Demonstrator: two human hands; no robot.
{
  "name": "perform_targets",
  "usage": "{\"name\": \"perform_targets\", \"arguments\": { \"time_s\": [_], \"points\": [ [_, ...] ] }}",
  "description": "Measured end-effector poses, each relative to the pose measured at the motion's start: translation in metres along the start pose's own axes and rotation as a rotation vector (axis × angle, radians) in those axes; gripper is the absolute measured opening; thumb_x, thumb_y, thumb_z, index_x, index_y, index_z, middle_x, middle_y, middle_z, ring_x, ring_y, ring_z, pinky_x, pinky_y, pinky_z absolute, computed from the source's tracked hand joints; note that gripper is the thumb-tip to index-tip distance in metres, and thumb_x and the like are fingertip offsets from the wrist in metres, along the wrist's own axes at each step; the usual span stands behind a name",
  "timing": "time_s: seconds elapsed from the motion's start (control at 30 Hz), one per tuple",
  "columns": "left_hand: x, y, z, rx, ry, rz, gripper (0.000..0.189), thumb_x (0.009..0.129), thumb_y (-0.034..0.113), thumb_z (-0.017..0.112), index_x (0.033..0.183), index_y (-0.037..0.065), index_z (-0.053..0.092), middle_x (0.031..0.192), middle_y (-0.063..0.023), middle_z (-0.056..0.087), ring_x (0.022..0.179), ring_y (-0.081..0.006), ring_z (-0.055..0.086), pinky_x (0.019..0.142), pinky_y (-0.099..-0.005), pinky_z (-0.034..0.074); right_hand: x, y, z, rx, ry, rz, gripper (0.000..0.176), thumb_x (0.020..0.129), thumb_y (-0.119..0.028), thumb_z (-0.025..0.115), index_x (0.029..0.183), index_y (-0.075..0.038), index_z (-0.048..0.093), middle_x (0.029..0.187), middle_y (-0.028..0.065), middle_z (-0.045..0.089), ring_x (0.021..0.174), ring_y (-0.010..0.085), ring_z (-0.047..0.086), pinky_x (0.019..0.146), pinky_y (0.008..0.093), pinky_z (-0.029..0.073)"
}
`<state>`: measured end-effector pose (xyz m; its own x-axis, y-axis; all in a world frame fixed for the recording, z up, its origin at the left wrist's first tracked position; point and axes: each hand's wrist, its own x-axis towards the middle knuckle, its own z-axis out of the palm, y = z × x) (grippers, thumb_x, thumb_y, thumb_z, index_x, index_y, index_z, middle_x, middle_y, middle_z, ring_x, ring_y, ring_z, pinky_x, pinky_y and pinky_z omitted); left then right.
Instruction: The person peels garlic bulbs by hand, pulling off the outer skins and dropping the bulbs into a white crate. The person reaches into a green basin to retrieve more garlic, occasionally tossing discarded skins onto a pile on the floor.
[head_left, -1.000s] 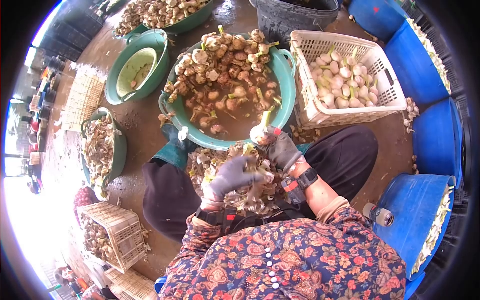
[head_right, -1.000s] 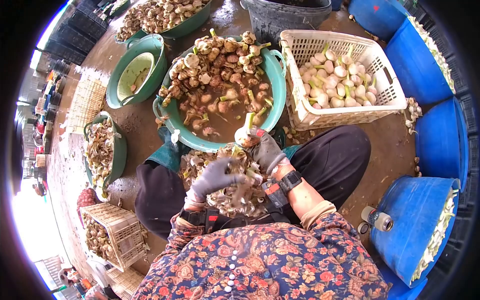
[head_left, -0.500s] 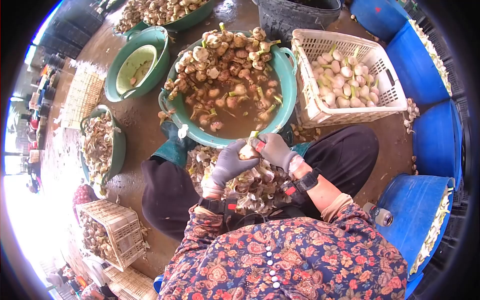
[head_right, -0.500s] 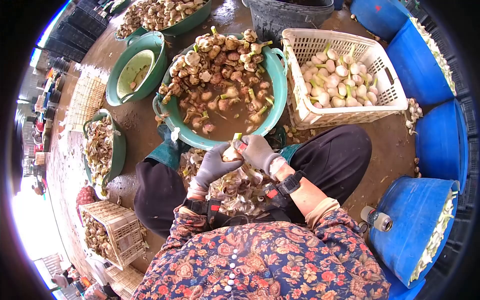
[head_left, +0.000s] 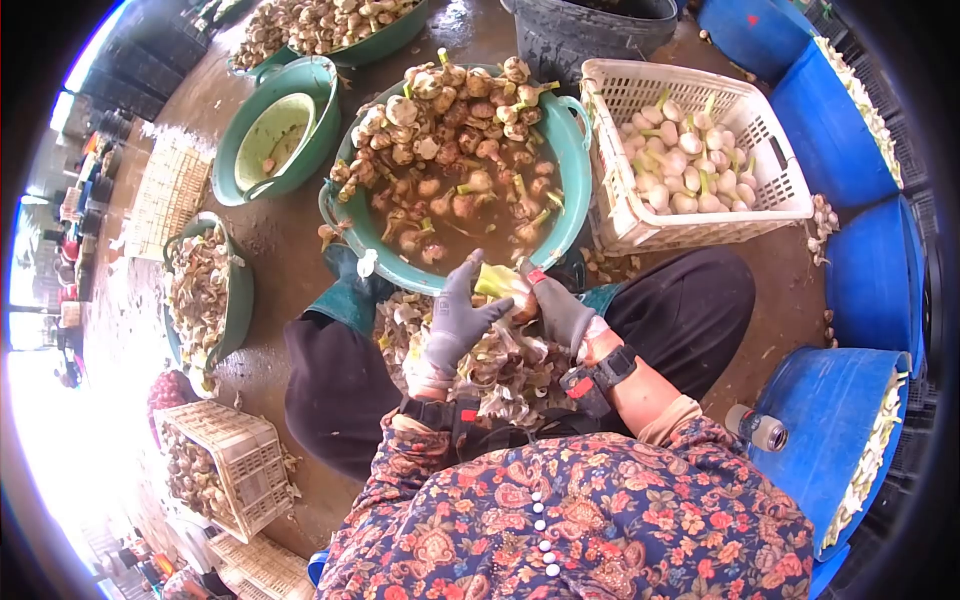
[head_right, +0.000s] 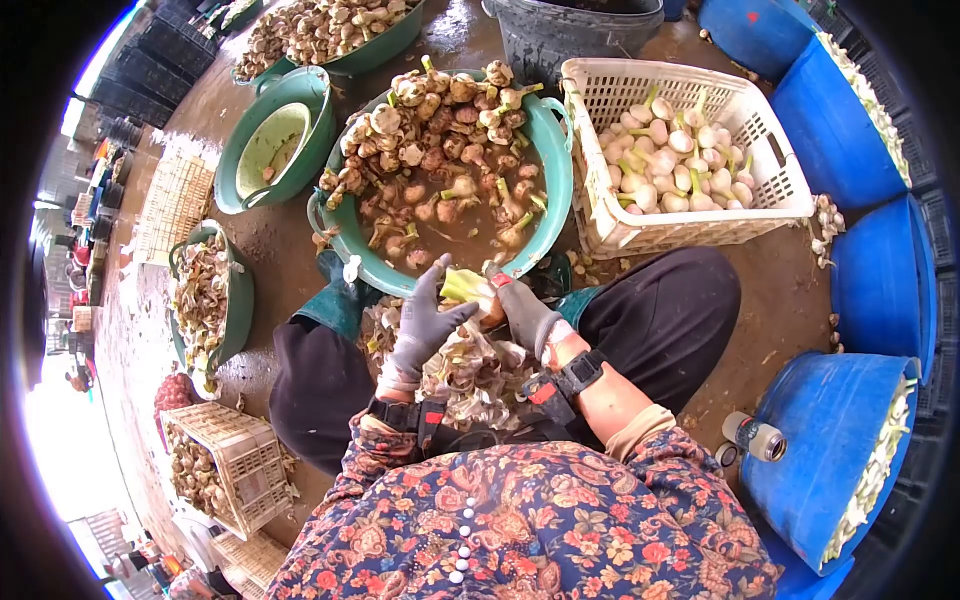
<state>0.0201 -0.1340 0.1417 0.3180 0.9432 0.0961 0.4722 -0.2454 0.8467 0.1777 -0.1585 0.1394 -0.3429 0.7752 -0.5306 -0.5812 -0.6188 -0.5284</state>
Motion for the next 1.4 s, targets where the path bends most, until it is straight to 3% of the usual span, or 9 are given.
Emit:
{"name": "perform_targets", "arguments": {
  "time_s": [0.13,0.4,0.6,0.73,0.87,0.93,1.07,1.27,1.4],
  "points": [
    [0.008,-0.021,-0.006,0.074,-0.436,-0.411,0.046,0.076,0.02,0.068,0.114,-0.002,0.054,0.1,-0.0132,0.063,0.09,-0.02,0.062,0.08,-0.0283,0.047,0.018,0.008,-0.037,-1.183,0.077,-0.338,0.048,0.088,-0.037,0.052,0.116,0.0,0.047,0.104,0.0088,0.058,0.091,0.0147,0.056,0.08,0.0267,0.044],
    [-0.011,-0.018,-0.003,-1.056,-0.168,-0.322,0.033,0.097,0.021,0.038,0.118,-0.002,0.048,0.109,-0.0057,0.058,0.096,-0.0126,0.055,0.084,-0.024,0.045,0.0,-0.01,-0.008,-0.331,-0.219,-0.309,0.066,0.073,-0.009,0.07,0.129,-0.001,0.037,0.123,0.0095,0.048,0.113,0.0155,0.045,0.097,0.028,0.036],
    [-0.008,-0.025,-0.007,-1.401,-0.098,-0.562,0.034,0.094,0.022,0.045,0.12,0.0,0.047,0.108,-0.006,0.058,0.096,-0.0136,0.057,0.082,-0.0252,0.046,0.0,-0.007,0.007,-1.434,0.071,-0.884,0.029,0.076,-0.005,0.066,0.105,-0.007,0.062,0.119,0.0137,0.052,0.111,0.0194,0.049,0.094,0.0276,0.039],
    [-0.014,-0.012,-0.031,-1.119,-0.057,-0.428,0.031,0.086,0.017,0.06,0.111,0.0,0.056,0.101,-0.0052,0.062,0.089,-0.0114,0.058,0.076,-0.0241,0.047,0.024,-0.001,-0.014,-0.117,0.234,-0.479,0.022,0.084,-0.014,0.063,0.097,0.003,0.06,0.085,0.0056,0.064,0.077,0.0126,0.06,0.073,0.0228,0.048],
    [-0.033,0.0,-0.043,-1.033,-0.529,-0.346,0.027,0.078,0.021,0.068,0.091,-0.003,0.064,0.083,-0.0069,0.065,0.075,-0.0166,0.06,0.072,-0.0293,0.046,0.046,0.011,-0.054,-0.112,0.401,-0.25,0.033,0.088,-0.026,0.057,0.102,0.003,0.058,0.092,0.0083,0.064,0.078,0.0163,0.062,0.065,0.0267,0.051],
    [-0.037,0.006,-0.058,-1.166,-0.616,-0.329,0.028,0.077,0.023,0.069,0.085,-0.003,0.063,0.079,-0.0084,0.064,0.071,-0.0168,0.059,0.066,-0.0303,0.046,0.068,0.037,-0.094,-0.517,0.244,-0.67,0.036,0.089,-0.031,0.053,0.104,0.002,0.058,0.092,0.0067,0.064,0.076,0.0154,0.062,0.062,0.0273,0.051],
    [-0.046,0.03,-0.076,-1.59,-0.456,-0.177,0.034,0.07,0.025,0.073,0.078,-0.005,0.059,0.075,-0.0095,0.06,0.062,-0.0139,0.055,0.055,-0.0281,0.044,0.062,0.019,-0.093,0.503,-0.031,-0.041,0.039,0.089,-0.036,0.05,0.105,0.0,0.058,0.091,0.0064,0.064,0.08,0.0159,0.061,0.071,0.0298,0.052],
    [-0.008,0.023,-0.036,-0.011,-0.391,-0.293,0.041,0.074,0.02,0.071,0.105,-0.004,0.059,0.086,-0.0096,0.065,0.079,-0.0143,0.062,0.072,-0.0266,0.049,0.072,0.035,-0.118,0.508,-0.237,0.069,0.04,0.089,-0.041,0.05,0.108,-0.006,0.056,0.088,0.0041,0.062,0.074,0.0168,0.06,0.069,0.028,0.052],
    [0.004,0.015,0.011,0.301,-0.201,-0.304,0.03,0.079,0.028,0.064,0.088,-0.001,0.063,0.073,-0.0099,0.065,0.066,-0.0134,0.061,0.063,-0.0268,0.048,0.039,0.027,-0.043,0.35,0.23,-0.142,0.04,0.091,-0.042,0.045,0.11,-0.008,0.055,0.092,0.0031,0.061,0.08,0.0152,0.059,0.075,0.0289,0.05]
  ]
}}
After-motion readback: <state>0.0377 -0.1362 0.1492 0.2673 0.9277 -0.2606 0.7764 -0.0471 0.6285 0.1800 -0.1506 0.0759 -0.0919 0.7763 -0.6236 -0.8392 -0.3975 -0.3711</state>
